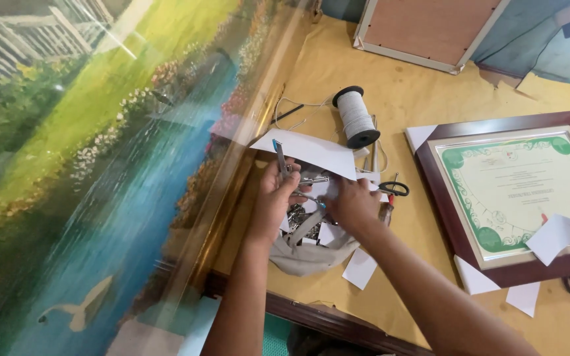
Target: Finishing the back of framed certificates by applying backing paper, tape, and fasteners using scissors and a utility knife.
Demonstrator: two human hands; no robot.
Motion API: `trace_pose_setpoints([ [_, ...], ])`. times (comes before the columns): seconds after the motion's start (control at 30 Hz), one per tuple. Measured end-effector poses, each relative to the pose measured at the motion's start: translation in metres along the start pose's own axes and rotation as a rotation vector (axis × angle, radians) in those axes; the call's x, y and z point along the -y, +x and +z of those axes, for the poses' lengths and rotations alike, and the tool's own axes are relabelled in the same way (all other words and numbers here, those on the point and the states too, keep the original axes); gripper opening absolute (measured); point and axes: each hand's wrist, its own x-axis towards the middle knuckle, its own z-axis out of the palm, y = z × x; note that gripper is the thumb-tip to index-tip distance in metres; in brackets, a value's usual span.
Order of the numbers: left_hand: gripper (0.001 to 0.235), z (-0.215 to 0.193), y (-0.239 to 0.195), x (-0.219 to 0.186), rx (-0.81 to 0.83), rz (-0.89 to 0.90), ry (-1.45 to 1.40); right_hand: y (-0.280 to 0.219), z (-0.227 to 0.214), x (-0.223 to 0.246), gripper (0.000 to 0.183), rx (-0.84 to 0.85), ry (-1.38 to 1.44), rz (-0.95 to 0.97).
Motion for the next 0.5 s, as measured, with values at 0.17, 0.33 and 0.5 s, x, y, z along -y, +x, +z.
trace_pose_setpoints([
  [0.17,0.022,0.007,0.000,-0.006,-0.080,-0.052,-0.025,-0.038,0.022,0.031,0.043,-0.105,-0.095,-0.296],
  [0.33,0.021,0.005,-0.004,-0.018,-0.070,-0.067,0.003,-0.058,0.038,0.031,0.037,-0.082,0.112,-0.535],
  [0.5,0.023,0.002,-0.002,-0.018,-0.111,-0.050,-0.027,-0.033,0.016,0.001,0.025,-0.200,0.516,-0.419],
])
